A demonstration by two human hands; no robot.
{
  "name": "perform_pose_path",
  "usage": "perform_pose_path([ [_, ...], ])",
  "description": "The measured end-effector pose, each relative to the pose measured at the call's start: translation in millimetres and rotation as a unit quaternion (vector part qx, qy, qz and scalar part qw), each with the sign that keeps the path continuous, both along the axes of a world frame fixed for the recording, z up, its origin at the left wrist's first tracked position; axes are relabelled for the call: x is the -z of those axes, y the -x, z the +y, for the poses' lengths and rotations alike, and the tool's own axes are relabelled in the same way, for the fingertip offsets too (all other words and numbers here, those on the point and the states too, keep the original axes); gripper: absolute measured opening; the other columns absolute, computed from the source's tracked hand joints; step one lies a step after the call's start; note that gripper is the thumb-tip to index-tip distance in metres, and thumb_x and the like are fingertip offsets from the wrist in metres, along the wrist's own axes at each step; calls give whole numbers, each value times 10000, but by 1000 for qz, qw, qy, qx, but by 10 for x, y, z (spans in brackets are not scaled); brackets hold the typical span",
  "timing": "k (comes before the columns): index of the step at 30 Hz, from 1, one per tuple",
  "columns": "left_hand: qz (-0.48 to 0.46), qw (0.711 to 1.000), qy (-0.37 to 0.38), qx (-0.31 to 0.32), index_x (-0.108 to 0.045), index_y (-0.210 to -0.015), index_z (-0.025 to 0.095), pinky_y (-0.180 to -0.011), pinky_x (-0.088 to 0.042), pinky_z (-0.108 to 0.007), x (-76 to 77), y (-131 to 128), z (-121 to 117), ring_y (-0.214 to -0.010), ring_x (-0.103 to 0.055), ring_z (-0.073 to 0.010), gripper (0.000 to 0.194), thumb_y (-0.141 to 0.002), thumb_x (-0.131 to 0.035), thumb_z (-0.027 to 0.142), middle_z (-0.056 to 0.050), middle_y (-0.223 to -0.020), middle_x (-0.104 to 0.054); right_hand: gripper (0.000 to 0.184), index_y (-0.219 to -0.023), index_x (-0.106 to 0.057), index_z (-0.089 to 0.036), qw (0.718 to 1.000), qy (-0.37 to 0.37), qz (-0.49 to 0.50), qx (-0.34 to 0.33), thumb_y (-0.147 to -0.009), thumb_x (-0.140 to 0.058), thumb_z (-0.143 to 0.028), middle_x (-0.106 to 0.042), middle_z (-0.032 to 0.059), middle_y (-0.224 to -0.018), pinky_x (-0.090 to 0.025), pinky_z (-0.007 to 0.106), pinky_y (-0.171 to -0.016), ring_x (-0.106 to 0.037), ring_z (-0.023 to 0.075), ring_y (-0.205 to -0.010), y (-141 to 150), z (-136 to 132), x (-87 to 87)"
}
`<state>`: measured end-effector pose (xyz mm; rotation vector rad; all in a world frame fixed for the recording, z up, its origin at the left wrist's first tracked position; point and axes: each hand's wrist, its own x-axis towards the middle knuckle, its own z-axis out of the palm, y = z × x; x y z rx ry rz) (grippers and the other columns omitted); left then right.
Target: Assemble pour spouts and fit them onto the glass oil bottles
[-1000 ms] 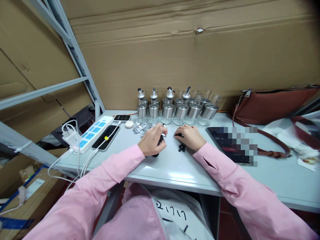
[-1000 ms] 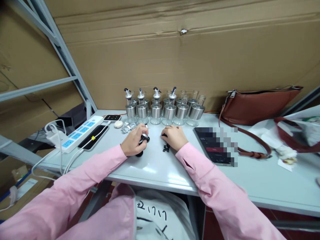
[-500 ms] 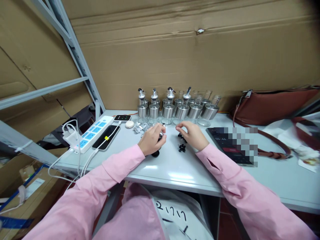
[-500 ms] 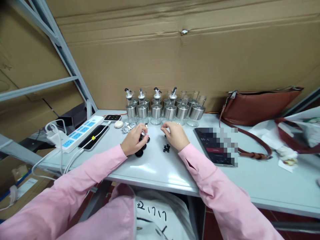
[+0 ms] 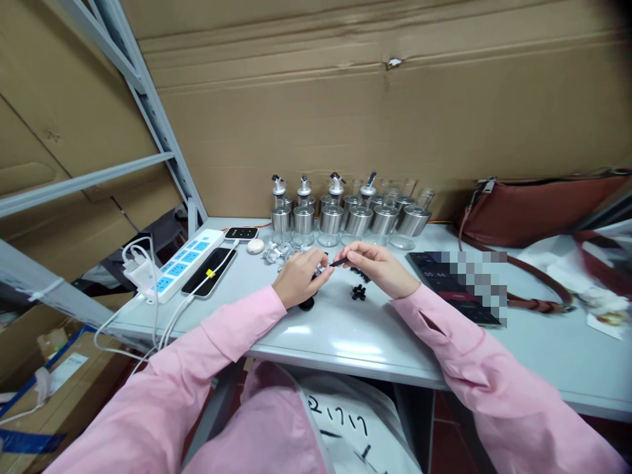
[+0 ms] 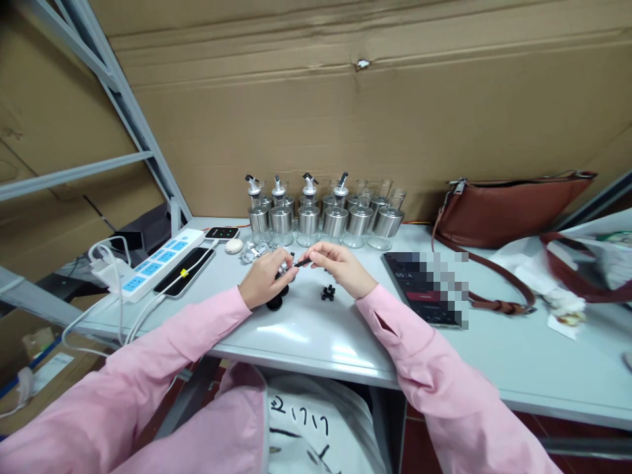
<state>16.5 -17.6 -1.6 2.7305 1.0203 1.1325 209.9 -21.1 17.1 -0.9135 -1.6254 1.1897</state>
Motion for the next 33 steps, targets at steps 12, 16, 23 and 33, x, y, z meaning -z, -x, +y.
perform_pose_path([
  [12,15,1000,-6,22,-486,-809,176,-650,-392,-260,-23,-3,-13,-665,-511,-137,197,-922,-375,293,-14,-759,-544,360,-858,-617,-196,999,-19,32,25,-627,-750,-437,-611,-2,-763,-481,279,-692,-576,120,-708,63,0,53],
  [16,12,999,-11,32,-477,-788,175,-628,-381,-253,-25,-7,-7,-631,-491,-127,165,-899,-396,266,-6,-743,-542,374,-837,-604,-192,998,-37,37,46,-612,-756,-450,-594,-11,-698,-491,293,-671,-566,122,-658,99,-9,84],
  [23,-9,1000,-9,25,-485,-820,181,-663,-410,-263,5,-6,7,-625,-520,-125,176,-889,-452,340,0,-753,-580,352,-814,-616,-189,996,-51,25,67,-629,-739,-462,-613,4,-680,-483,299,-637,-571,132,-631,108,-48,55],
  [33,-41,998,-9,37,-504,-1015,186,-703,-465,-273,48,17,11,-743,-597,-154,231,-858,-538,352,-21,-813,-622,342,-823,-679,-202,995,-60,26,81,-625,-739,-474,-692,35,-753,-521,345,-699,-643,181,-725,87,-42,38],
])
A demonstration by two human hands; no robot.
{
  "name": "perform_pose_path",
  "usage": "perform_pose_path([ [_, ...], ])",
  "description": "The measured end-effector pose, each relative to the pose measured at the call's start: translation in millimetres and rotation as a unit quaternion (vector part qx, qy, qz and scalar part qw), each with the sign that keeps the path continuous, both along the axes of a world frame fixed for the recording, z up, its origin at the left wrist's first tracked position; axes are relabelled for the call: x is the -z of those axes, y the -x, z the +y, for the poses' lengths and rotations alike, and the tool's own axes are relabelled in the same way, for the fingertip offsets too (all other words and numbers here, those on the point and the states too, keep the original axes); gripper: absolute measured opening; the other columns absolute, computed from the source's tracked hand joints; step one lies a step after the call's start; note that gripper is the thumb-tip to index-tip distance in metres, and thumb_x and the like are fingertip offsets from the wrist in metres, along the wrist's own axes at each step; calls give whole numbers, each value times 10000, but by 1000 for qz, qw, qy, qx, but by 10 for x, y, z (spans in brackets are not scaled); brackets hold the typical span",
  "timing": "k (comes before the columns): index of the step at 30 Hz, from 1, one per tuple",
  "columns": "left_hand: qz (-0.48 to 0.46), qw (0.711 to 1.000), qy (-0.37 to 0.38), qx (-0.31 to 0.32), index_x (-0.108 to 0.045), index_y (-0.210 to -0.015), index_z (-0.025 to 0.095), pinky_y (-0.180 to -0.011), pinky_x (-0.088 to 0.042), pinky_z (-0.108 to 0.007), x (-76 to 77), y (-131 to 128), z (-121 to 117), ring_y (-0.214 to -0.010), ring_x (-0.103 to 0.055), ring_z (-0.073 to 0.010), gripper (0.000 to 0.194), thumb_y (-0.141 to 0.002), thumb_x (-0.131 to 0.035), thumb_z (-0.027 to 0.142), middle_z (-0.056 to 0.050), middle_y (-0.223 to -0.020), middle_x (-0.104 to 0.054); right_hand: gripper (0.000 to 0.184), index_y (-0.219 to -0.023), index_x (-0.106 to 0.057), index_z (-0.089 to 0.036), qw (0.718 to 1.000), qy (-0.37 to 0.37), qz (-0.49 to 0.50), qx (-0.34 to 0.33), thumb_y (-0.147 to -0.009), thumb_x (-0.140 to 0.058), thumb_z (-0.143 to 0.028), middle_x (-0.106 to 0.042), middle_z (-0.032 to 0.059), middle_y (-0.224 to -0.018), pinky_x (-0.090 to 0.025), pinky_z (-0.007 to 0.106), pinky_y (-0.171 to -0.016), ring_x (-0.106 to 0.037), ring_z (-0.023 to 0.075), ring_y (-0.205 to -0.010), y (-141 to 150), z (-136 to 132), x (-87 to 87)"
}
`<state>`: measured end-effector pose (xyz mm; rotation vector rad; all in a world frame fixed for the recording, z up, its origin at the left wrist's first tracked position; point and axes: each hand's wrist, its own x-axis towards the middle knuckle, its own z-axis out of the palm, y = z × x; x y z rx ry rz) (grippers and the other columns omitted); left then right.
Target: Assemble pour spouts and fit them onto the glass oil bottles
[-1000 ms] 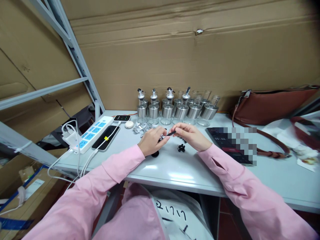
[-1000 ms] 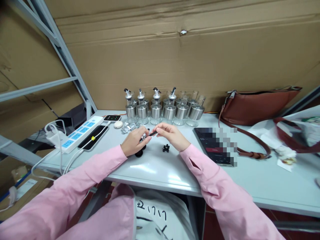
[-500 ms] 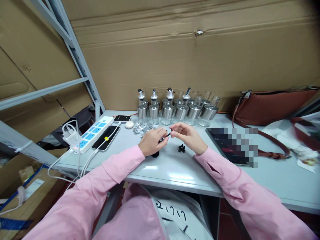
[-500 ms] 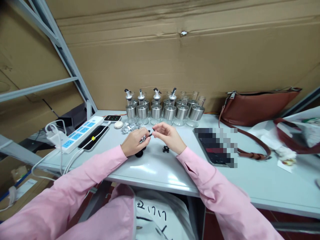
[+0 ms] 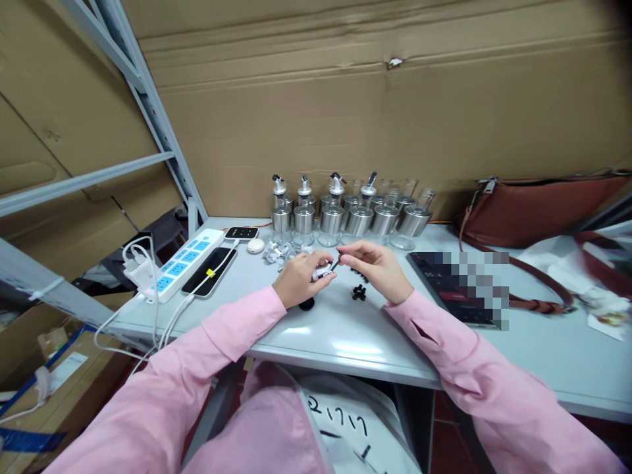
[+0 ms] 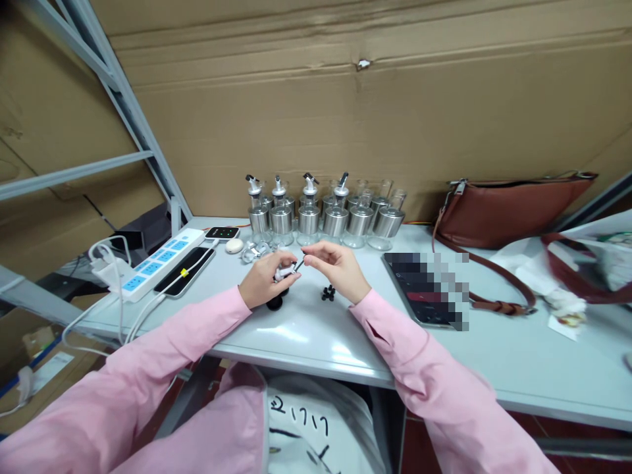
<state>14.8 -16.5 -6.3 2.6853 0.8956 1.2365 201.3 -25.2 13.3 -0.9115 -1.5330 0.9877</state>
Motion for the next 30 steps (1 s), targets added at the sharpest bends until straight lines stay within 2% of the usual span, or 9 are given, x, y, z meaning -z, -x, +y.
perform_pose_path([
  [4,29,998,-15,51,-520,-990,164,-738,-464,-288,-7,-4,8,-759,-604,-157,268,-877,-513,407,-44,-849,-640,332,-811,-699,-206,1000,5,-1,5,-620,-744,-473,-712,40,-769,-530,352,-719,-659,188,-738,-2,4,4],
  [9,51,998,7,29,-528,-1025,166,-758,-452,-301,-13,5,18,-771,-594,-167,319,-871,-514,446,-49,-860,-643,327,-822,-706,-203,1000,12,-12,-8,-636,-737,-471,-723,47,-787,-532,357,-739,-665,192,-753,-5,-2,10],
  [12,56,998,8,38,-530,-1022,169,-770,-445,-298,-17,8,18,-779,-598,-163,306,-879,-504,439,-45,-862,-644,329,-806,-699,-193,999,15,-18,-31,-634,-738,-471,-723,52,-791,-529,354,-735,-664,192,-751,-1,-4,24],
  [17,51,997,2,56,-515,-1015,176,-769,-452,-297,-16,3,17,-780,-606,-160,315,-870,-513,455,-42,-878,-644,313,-751,-668,-194,999,12,-27,-44,-642,-730,-481,-692,32,-691,-522,338,-692,-643,174,-679,3,-11,14],
  [22,30,998,13,53,-479,-1013,172,-765,-468,-307,12,1,39,-799,-619,-174,387,-808,-591,481,-48,-892,-635,313,-729,-652,-190,998,20,-17,-57,-635,-738,-475,-661,13,-628,-515,325,-669,-626,158,-637,2,-18,-12],
  [27,17,996,66,51,-430,-1098,187,-707,-479,-281,39,11,44,-812,-611,-177,498,-757,-647,478,-33,-886,-610,297,-726,-651,-186,996,32,-20,-79,-642,-739,-457,-657,4,-614,-514,332,-662,-614,145,-604,-6,-13,-11],
  [30,18,993,108,49,-420,-1146,188,-673,-479,-262,32,15,33,-732,-596,-151,519,-763,-651,452,-21,-871,-592,286,-722,-657,-188,996,40,-12,-77,-630,-750,-442,-658,-1,-612,-515,328,-667,-617,141,-609,-9,-6,-7],
])
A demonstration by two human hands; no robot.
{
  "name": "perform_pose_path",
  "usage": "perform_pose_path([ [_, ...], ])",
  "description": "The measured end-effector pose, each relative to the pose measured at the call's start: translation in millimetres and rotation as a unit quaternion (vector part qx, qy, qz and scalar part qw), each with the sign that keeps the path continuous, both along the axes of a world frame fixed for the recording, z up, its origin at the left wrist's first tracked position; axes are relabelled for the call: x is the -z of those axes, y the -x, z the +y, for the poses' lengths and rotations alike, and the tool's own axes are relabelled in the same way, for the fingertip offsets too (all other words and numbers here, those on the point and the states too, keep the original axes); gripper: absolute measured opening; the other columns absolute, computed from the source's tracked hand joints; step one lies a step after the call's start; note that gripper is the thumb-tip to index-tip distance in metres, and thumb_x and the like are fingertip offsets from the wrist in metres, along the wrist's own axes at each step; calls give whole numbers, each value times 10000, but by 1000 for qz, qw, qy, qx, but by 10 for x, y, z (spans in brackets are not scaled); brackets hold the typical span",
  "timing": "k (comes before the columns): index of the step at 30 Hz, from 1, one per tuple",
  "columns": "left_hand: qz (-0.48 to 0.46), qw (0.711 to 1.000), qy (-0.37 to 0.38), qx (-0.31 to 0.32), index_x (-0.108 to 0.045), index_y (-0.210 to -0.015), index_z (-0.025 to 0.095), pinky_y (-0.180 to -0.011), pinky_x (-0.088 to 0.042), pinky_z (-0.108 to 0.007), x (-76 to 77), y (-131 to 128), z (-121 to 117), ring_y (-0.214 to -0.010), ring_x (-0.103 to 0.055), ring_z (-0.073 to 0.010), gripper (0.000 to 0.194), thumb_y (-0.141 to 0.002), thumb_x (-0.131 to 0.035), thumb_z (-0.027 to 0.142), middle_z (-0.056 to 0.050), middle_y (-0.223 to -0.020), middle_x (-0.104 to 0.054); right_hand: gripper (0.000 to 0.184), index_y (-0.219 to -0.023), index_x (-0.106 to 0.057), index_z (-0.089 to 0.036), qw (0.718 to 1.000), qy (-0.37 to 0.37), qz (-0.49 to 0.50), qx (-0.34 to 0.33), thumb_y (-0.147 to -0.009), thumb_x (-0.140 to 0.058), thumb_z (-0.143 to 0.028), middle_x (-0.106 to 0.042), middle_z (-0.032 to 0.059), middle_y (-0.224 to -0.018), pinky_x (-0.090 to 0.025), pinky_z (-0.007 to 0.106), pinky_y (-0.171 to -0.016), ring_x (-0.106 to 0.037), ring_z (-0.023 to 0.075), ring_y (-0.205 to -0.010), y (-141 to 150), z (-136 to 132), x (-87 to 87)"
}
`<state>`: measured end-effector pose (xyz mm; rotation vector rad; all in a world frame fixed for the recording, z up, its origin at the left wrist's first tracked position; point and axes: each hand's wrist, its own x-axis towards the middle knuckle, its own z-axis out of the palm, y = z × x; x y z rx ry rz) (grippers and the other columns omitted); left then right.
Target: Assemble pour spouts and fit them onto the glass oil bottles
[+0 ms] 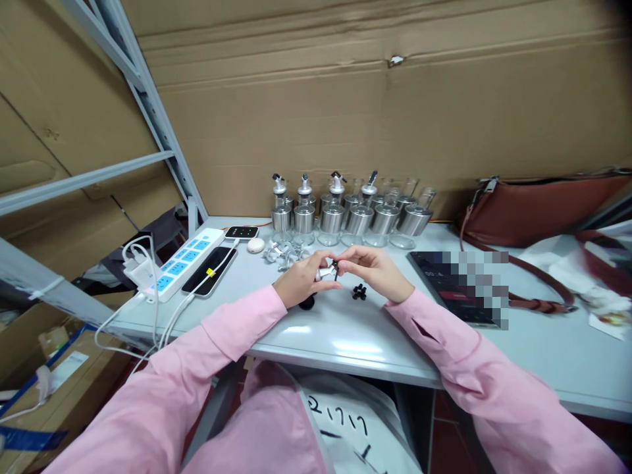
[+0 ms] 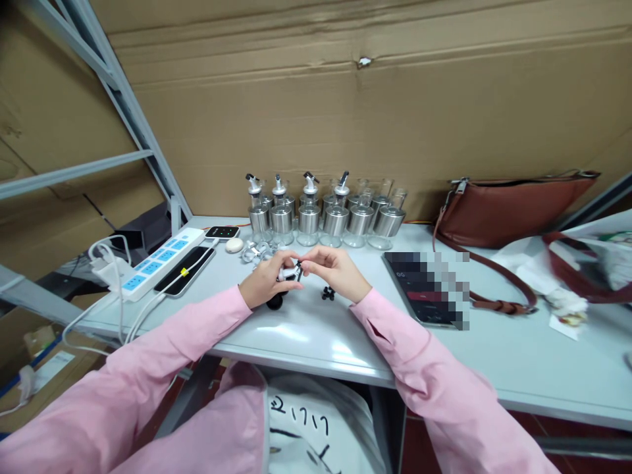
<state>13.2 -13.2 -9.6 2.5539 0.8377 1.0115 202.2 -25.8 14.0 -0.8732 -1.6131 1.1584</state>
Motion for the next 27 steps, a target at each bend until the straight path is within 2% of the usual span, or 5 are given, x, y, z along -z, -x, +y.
perform_pose_path([
  [3,-7,1000,23,-10,-438,-1159,183,-687,-480,-261,-15,-1,-2,-709,-587,-140,498,-777,-644,428,-28,-891,-591,283,-743,-673,-191,1000,18,15,7,-596,-777,-410,-678,0,-651,-521,335,-693,-630,142,-636,4,7,6],
  [8,-8,1000,26,-9,-476,-1146,186,-777,-477,-286,-35,-8,12,-849,-600,-179,496,-761,-655,441,-49,-955,-601,298,-741,-672,-183,998,47,35,4,-539,-811,-352,-711,10,-738,-526,359,-745,-653,150,-683,20,8,30],
  [12,3,999,42,-12,-497,-1119,172,-768,-475,-281,-38,-10,8,-820,-594,-173,462,-779,-630,456,-42,-918,-596,295,-706,-639,-176,998,60,26,1,-532,-811,-341,-696,-8,-699,-515,319,-684,-638,130,-640,33,0,52],
  [17,5,998,57,-11,-483,-1115,174,-679,-478,-266,-18,-6,-9,-699,-573,-145,474,-780,-622,479,-27,-870,-580,324,-669,-549,-181,998,63,21,-17,-544,-811,-323,-636,-53,-593,-447,238,-545,-574,85,-528,51,-18,45],
  [27,-37,998,38,29,-466,-975,179,-741,-487,-288,-8,-10,-25,-814,-598,-167,337,-824,-559,467,-49,-897,-598,279,-701,-559,-182,998,53,26,-33,-610,-776,-332,-650,-28,-656,-494,278,-616,-616,109,-591,55,-27,24],
])
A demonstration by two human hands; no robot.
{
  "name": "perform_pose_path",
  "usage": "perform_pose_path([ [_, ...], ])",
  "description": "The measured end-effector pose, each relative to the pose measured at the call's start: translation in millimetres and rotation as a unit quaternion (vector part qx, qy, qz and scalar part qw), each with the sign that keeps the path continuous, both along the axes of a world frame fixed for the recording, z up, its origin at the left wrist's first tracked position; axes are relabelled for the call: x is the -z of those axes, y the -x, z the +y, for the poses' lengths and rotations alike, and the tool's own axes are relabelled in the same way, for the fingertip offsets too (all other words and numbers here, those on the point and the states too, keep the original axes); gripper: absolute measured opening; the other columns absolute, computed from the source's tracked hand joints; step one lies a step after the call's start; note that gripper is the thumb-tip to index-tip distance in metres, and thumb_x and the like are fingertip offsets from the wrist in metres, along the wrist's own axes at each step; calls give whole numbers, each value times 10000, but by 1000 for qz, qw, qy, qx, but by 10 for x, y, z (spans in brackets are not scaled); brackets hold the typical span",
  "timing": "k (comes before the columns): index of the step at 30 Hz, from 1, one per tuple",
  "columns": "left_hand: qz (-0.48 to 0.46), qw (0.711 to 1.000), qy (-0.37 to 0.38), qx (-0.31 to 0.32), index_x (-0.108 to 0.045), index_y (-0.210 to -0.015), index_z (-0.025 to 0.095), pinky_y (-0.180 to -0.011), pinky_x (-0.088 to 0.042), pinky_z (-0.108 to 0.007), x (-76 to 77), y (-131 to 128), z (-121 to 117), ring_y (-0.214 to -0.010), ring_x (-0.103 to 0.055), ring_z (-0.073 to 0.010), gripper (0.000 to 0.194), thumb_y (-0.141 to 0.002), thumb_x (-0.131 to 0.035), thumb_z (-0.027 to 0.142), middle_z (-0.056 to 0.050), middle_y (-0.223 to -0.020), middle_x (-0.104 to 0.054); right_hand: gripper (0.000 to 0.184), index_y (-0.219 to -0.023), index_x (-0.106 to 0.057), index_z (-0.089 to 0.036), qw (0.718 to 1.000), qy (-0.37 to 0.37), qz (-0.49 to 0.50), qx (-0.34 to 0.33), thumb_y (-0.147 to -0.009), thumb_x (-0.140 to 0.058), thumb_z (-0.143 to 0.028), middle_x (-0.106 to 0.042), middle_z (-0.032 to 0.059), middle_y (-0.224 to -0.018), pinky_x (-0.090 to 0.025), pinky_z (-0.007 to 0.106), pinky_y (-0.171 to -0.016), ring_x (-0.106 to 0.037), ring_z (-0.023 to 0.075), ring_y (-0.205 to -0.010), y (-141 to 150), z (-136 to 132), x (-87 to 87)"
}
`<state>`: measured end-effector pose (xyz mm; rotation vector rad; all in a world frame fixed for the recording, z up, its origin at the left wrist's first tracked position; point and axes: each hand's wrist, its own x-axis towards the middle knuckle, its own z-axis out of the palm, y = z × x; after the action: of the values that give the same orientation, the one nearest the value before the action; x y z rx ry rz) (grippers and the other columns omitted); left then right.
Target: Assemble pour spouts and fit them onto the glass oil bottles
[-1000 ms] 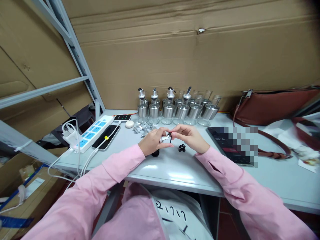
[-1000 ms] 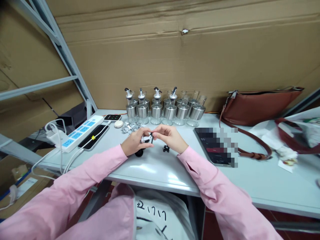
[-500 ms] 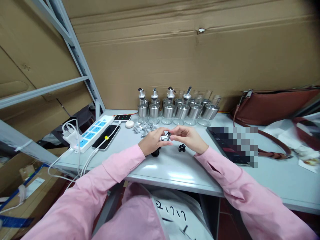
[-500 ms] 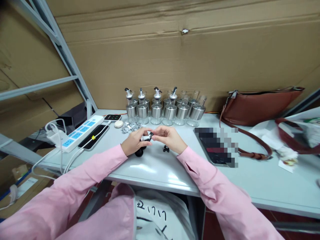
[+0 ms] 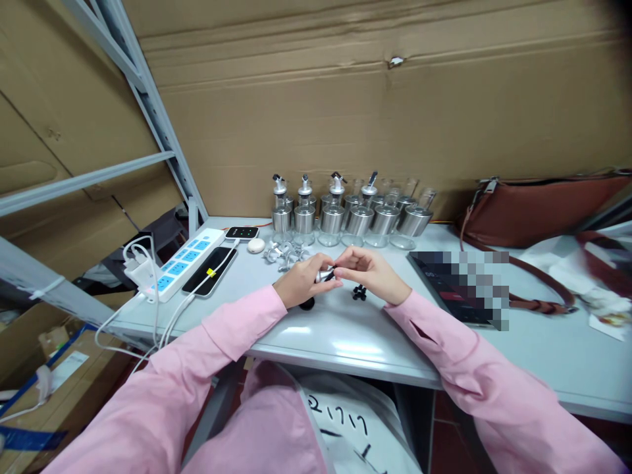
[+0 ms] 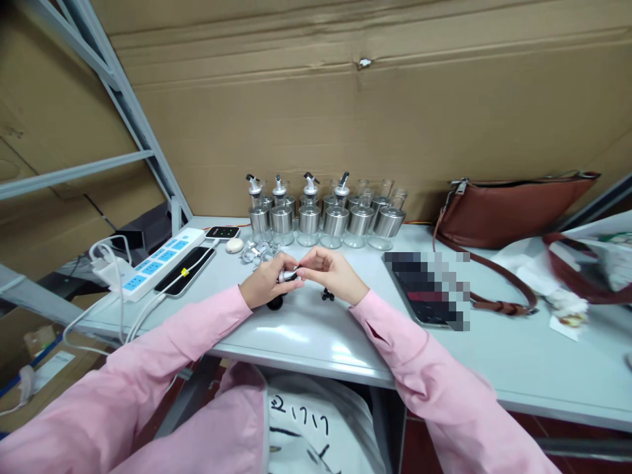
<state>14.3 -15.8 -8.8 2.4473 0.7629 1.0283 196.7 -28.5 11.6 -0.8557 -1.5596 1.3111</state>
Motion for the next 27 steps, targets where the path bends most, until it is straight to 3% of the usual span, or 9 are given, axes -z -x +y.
perform_pose_path([
  [7,6,999,53,3,-452,-924,178,-684,-459,-276,-17,13,61,-735,-537,-151,461,-721,-651,541,-35,-869,-557,251,-733,-596,-175,1000,6,5,-8,-617,-772,-310,-650,-25,-646,-499,293,-654,-616,109,-602,-43,8,-15],
  [15,-1,1000,14,-3,-497,-842,168,-733,-428,-268,-84,-13,25,-774,-525,-147,206,-889,-446,362,-27,-801,-538,256,-711,-592,-177,998,40,18,-42,-594,-793,-284,-677,-30,-644,-487,269,-677,-633,99,-635,-51,37,20],
  [22,-22,999,21,-22,-491,-730,166,-649,-396,-239,-108,-36,9,-670,-493,-123,214,-877,-458,318,0,-700,-512,251,-708,-626,-173,1000,20,18,-4,-569,-803,-285,-690,-16,-711,-503,291,-712,-647,111,-669,-24,39,47],
  [27,-32,998,36,-35,-456,-775,179,-661,-404,-251,-111,-53,-20,-673,-496,-128,191,-888,-419,329,-4,-722,-525,276,-724,-629,-176,999,16,26,12,-556,-809,-301,-668,-23,-657,-524,307,-691,-636,114,-619,-1,25,20],
])
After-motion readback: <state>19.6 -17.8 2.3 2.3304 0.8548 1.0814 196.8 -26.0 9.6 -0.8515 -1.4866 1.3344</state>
